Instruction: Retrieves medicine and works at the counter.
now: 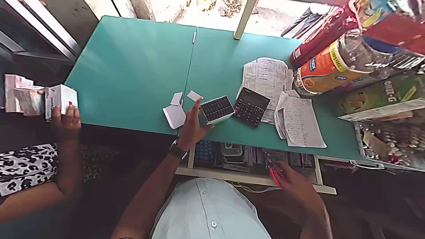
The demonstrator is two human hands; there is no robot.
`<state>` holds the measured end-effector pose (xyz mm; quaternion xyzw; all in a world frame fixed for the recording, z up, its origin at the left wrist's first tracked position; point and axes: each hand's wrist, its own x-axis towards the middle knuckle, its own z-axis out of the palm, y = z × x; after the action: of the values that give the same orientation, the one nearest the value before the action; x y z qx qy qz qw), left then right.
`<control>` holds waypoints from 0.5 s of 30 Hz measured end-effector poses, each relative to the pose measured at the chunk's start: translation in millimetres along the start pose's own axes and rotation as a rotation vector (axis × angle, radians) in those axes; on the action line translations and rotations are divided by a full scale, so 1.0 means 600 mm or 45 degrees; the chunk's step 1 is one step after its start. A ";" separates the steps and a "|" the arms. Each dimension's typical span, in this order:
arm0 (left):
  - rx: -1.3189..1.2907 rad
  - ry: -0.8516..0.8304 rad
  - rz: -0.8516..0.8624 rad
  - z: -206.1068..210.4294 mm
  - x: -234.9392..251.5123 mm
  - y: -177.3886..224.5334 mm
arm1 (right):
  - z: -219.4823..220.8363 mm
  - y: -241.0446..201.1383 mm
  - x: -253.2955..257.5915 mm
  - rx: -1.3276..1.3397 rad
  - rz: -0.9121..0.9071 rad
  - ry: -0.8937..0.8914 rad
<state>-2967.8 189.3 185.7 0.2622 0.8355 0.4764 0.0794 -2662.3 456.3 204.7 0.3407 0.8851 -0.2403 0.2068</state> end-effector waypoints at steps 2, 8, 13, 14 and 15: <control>-0.025 -0.014 -0.062 -0.001 0.002 0.002 | 0.029 -0.030 0.026 -0.046 0.060 0.162; -0.160 0.037 0.076 -0.012 -0.026 0.009 | 0.109 -0.063 0.054 0.060 -0.071 0.651; -0.458 0.062 0.414 -0.056 -0.133 0.024 | 0.203 -0.083 0.020 0.320 -0.618 1.306; -0.537 0.056 0.444 -0.064 -0.158 0.022 | 0.215 -0.084 0.027 0.336 -0.755 1.373; -0.595 0.057 0.461 -0.071 -0.182 0.018 | 0.219 -0.084 0.035 0.323 -0.852 1.414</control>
<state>-2887.7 105.6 204.6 0.3710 0.6442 0.6680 0.0327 -2685.8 359.5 102.8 0.1425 0.8831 -0.1826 -0.4081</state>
